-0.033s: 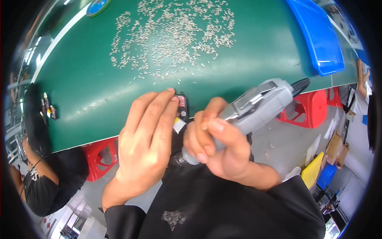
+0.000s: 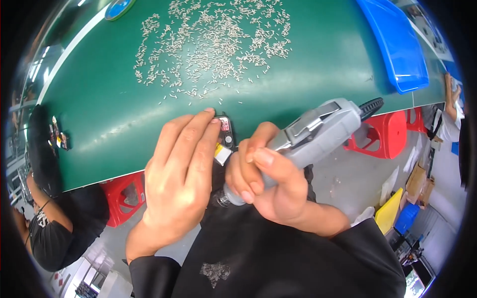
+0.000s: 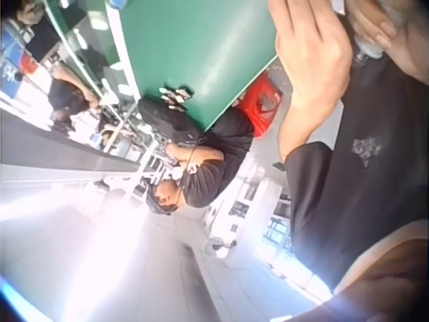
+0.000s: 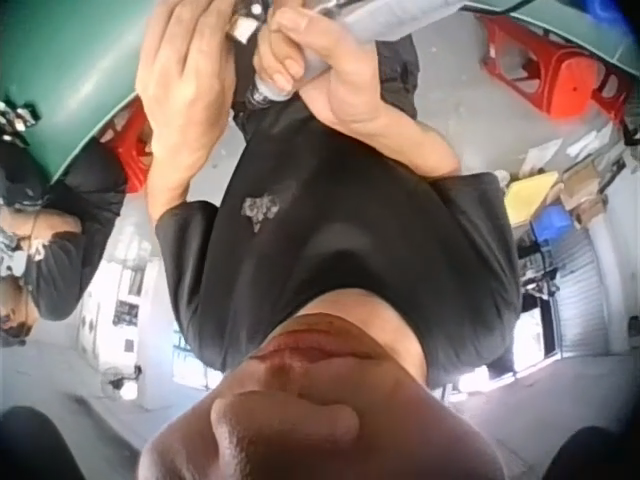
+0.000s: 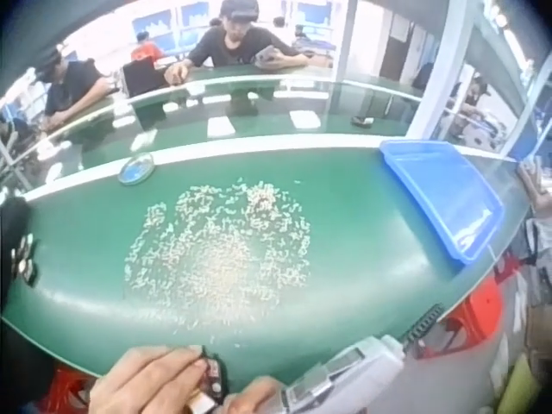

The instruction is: Using an electric screwdriver to fasten screws into small electronic components at an assembly line workbench.

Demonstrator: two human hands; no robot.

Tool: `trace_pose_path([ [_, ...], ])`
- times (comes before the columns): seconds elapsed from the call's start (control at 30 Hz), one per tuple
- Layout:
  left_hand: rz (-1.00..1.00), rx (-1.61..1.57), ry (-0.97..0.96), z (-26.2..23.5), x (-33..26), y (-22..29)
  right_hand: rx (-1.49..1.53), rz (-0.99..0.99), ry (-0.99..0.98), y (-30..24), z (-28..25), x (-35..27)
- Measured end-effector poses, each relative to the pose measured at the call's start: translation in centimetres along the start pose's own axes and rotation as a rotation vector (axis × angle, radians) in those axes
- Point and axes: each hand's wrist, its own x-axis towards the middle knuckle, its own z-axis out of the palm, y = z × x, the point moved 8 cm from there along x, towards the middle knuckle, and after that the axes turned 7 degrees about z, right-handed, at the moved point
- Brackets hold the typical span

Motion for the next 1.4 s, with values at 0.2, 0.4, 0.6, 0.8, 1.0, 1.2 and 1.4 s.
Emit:
trace_pose_path([
  [0.2, 0.084, 0.042, 0.092, 0.2, 0.3, -0.1, -0.056, 0.002, 0.070, 0.5, -0.5, 0.4],
  [0.4, 0.101, 0.058, 0.081, 0.2, 0.4, 0.4, -0.054, 0.011, 0.071, 0.4, -0.7, 0.5],
  [0.6, 0.063, 0.084, 0.072, 0.6, 0.3, 0.4, -0.062, 0.014, 0.050, -0.3, -0.5, 0.5],
  [0.8, -0.075, 0.002, -0.090, 0.9, -0.6, 0.4, -0.401, -0.096, -0.184, -6.0, 1.5, 0.7],
  [1.0, -0.087, 0.055, -0.111, 1.2, -1.0, 0.6, -0.489, -0.179, -0.424, -10.9, 4.7, 2.7],
  [1.2, -0.098, 0.045, -0.094, 1.0, -0.6, 0.7, -0.599, -0.161, -0.500, -11.8, 6.0, 4.8],
  [1.4, -0.118, -0.004, -0.054, 0.9, -0.7, 0.4, -0.625, -0.151, -0.481, -10.6, 6.1, 6.1],
])
